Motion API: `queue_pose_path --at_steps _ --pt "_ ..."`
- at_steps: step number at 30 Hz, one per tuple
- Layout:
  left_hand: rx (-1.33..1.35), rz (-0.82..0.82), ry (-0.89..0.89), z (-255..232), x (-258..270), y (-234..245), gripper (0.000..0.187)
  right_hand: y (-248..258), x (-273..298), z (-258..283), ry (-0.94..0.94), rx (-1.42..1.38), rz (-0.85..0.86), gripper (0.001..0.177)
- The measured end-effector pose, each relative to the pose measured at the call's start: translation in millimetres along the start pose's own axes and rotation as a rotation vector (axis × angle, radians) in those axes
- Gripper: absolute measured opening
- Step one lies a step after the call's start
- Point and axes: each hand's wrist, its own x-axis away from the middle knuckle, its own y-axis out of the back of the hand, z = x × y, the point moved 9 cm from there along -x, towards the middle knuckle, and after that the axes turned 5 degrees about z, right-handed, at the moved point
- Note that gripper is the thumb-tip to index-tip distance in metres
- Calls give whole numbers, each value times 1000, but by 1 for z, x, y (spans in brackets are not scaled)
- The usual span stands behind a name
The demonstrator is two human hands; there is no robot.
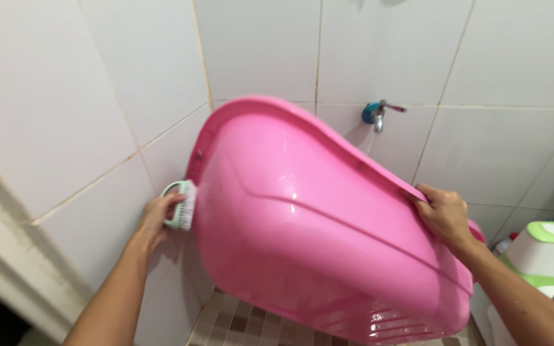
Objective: The person scrubs a pink baby bathtub with a brush, rinses it under a wall tap, and then prepares a soapy solution in a blue bucket using a scoop and purple liquid soap.
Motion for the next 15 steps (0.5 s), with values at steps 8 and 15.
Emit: queue_pose_path --at_steps 8,15 --pt "565 239 -31 4 -21 -26 58 -52 9 -93 -193 -524 -64 53" --pt "447 431 -170 -110 -21 -80 65 -152 46 -125 -377 -776 -15 69"
